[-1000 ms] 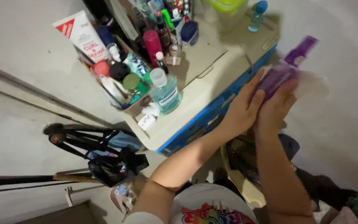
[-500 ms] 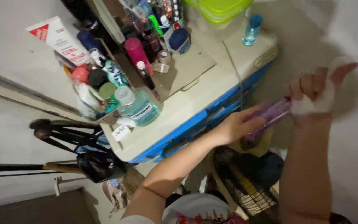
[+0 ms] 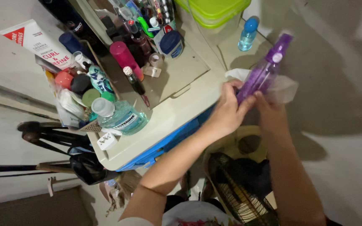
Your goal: The person cleans a cluttered shelf using a white tissue. They wipe the surface and various items, including a small white box, blister packs of pills, and several bottles of toiletries. The person moves items from the shelf to a nearby bed and back, organizing the space while wiping down the objects and the shelf itself.
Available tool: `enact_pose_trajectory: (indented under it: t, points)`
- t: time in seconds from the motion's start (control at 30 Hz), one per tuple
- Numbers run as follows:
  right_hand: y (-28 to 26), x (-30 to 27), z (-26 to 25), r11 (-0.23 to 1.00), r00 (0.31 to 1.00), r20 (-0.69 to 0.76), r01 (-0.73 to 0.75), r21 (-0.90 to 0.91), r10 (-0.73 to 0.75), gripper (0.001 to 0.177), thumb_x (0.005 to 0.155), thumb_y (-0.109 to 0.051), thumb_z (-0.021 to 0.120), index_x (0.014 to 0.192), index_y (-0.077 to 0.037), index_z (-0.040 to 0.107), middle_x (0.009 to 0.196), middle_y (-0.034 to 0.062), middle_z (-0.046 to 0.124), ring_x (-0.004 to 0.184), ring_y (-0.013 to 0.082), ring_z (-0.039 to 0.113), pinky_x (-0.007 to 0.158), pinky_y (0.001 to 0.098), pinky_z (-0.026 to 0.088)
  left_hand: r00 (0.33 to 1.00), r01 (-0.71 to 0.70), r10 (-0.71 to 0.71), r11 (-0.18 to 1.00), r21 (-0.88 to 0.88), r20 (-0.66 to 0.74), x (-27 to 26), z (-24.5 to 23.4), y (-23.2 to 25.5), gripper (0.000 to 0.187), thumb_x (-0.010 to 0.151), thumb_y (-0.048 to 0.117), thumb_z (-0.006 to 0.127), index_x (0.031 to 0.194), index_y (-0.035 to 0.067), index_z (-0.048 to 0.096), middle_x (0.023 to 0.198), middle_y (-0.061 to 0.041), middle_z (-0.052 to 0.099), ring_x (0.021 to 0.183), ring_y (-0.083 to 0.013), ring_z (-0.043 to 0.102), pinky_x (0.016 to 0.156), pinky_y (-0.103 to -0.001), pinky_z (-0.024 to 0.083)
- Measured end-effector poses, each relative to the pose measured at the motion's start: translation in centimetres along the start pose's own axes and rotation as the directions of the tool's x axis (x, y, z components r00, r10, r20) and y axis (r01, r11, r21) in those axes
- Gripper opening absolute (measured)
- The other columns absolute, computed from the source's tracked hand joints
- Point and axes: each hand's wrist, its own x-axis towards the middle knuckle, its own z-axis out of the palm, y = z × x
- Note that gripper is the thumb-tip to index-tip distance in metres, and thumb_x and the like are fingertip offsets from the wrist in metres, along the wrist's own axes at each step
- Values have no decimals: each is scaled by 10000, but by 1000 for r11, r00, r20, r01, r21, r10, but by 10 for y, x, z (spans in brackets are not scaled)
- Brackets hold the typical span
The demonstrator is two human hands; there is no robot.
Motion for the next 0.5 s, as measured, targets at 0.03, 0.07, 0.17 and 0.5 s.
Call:
enact_pose_trajectory:
  t: [0.03, 0.07, 0.17, 0.5]
  points:
    - [-4, 7, -1, 999, 998, -57, -7, -35, 5, 420, 1036, -259, 640, 1365, -7, 576, 1265, 118, 657, 1136, 191, 636, 984, 364, 511, 987, -135, 149, 969, 206, -52, -6, -18, 11, 775, 889, 384, 755, 1436, -4, 368, 1332, -260, 537, 1259, -412, 560, 1052, -449, 474]
    - [-6, 14, -3, 997, 994, -113, -16, -70, 8, 431, 1023, -273, 656, 1364, -19, 583, 1249, 103, 670, 1117, 181, 645, 978, 355, 514, 951, -249, 302, 878, 408, -70, -14, -41, 22, 869, 789, 385, 832, 1426, -7, 390, 1392, -300, 502, 1300, -451, 503, 1061, -477, 457]
    - [3, 54, -15, 958, 956, -292, -66, -281, -20, 394, 1068, -340, 713, 1290, -16, 677, 1196, 91, 723, 1070, 187, 648, 960, 366, 520, 905, -25, 323, 691, 722, -277, -63, -119, 58, 601, 833, 261, 882, 1393, 229, 664, 1454, -167, 523, 1348, -373, 522, 1076, -438, 465]
    - [24, 137, -1, 852, 900, -135, 332, -405, -415, 374, 993, -145, 846, 1264, 7, 638, 1222, 120, 702, 1127, 254, 679, 1043, 398, 498, 949, 264, -23, 602, 753, -315, -99, -254, 64, 1030, 644, 196, 946, 1485, 41, 373, 1253, -278, 650, 1148, -447, 630, 944, -485, 513]
